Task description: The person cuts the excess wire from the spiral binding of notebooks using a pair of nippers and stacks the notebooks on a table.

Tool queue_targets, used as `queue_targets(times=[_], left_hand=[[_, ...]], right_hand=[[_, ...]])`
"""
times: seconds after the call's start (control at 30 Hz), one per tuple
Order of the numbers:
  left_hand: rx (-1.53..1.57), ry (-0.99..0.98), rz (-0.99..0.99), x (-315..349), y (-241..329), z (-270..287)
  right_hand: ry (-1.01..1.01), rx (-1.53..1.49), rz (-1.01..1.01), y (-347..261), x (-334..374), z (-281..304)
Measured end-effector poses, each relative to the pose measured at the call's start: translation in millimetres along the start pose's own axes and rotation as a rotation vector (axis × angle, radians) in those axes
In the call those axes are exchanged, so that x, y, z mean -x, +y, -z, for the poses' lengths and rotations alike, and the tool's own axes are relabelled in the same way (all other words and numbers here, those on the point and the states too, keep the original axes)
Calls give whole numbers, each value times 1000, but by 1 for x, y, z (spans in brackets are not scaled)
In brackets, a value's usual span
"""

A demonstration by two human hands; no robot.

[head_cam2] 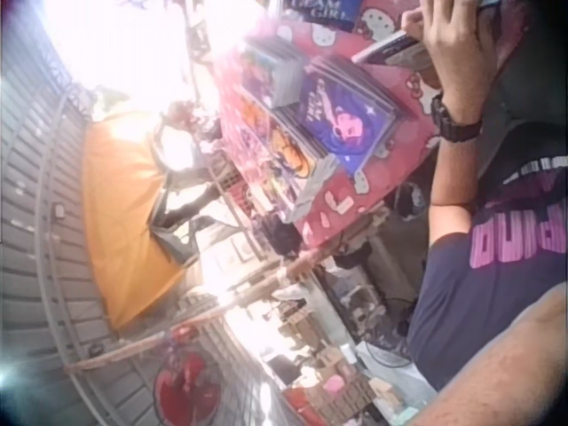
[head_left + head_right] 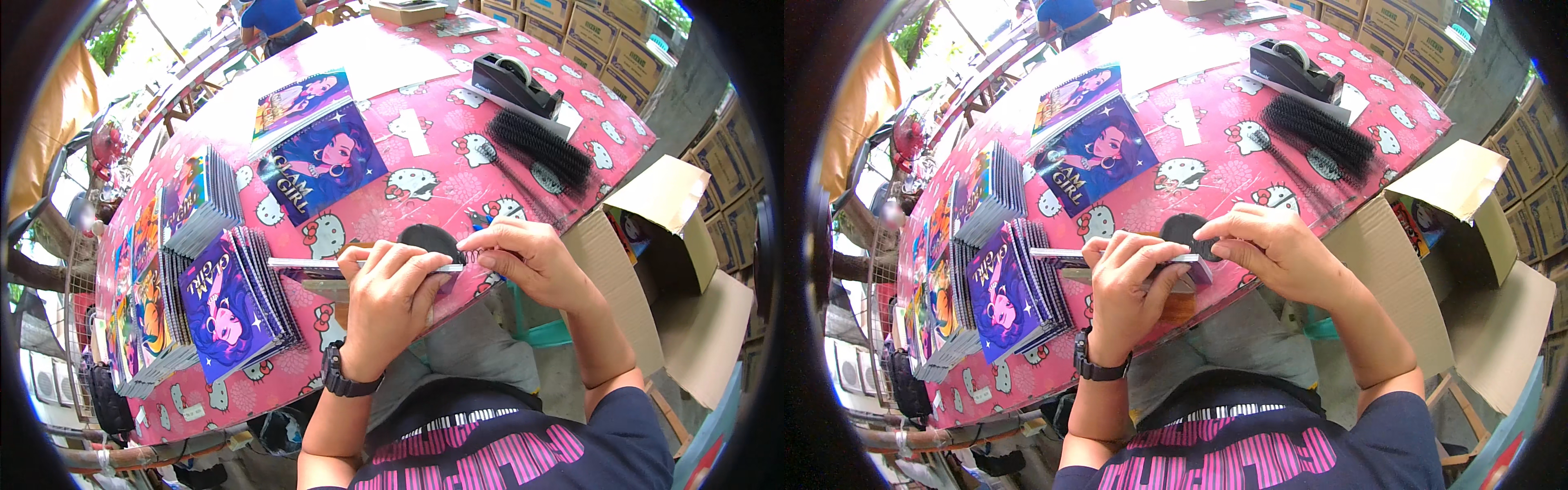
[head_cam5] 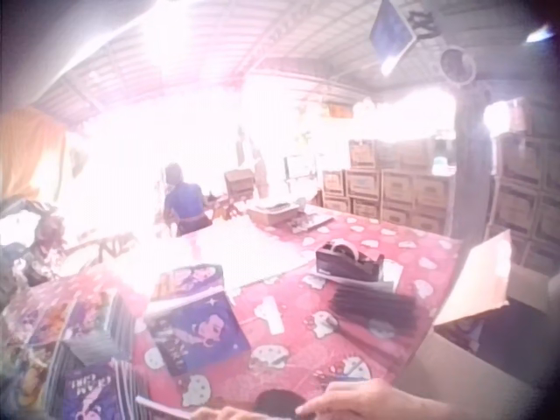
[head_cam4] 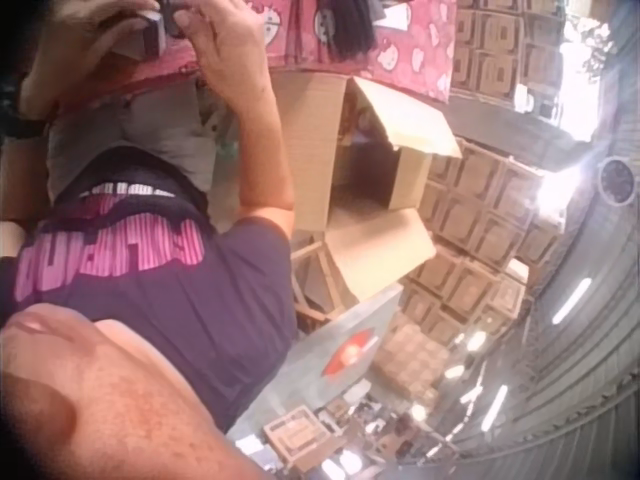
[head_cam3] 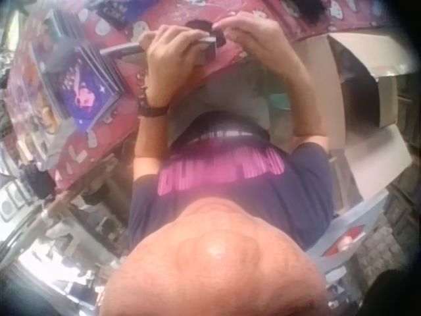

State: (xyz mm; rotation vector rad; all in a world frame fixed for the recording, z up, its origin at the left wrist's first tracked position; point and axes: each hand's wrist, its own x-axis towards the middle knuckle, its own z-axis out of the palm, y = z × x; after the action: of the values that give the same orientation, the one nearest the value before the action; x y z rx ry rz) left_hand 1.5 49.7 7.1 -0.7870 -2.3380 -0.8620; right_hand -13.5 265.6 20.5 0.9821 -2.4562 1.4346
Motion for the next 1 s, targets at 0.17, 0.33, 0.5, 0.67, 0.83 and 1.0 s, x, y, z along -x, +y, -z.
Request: queue_targets(times=[0.17,0.33,0.5,0.67,0.83,1.0], left_hand=[[45,28,36,2,-1,-2],[31,48,37,4,1,-3],[-34,87,40,6,3,-6],[-32,88,70,4,5,-6],[-5,70,75,1,9,-6],[10,-51,-53,2,7,1]], right_hand=[[17,-31,-8,-2,0,-1],[-64,-12,37,-1,-3,3],[-131,-138,-105,0,-7,2],[-211,61,7,-5,-8,6],[-90,100,54,-16,-9,1],[-311,-199,-343,18,-28,8]])
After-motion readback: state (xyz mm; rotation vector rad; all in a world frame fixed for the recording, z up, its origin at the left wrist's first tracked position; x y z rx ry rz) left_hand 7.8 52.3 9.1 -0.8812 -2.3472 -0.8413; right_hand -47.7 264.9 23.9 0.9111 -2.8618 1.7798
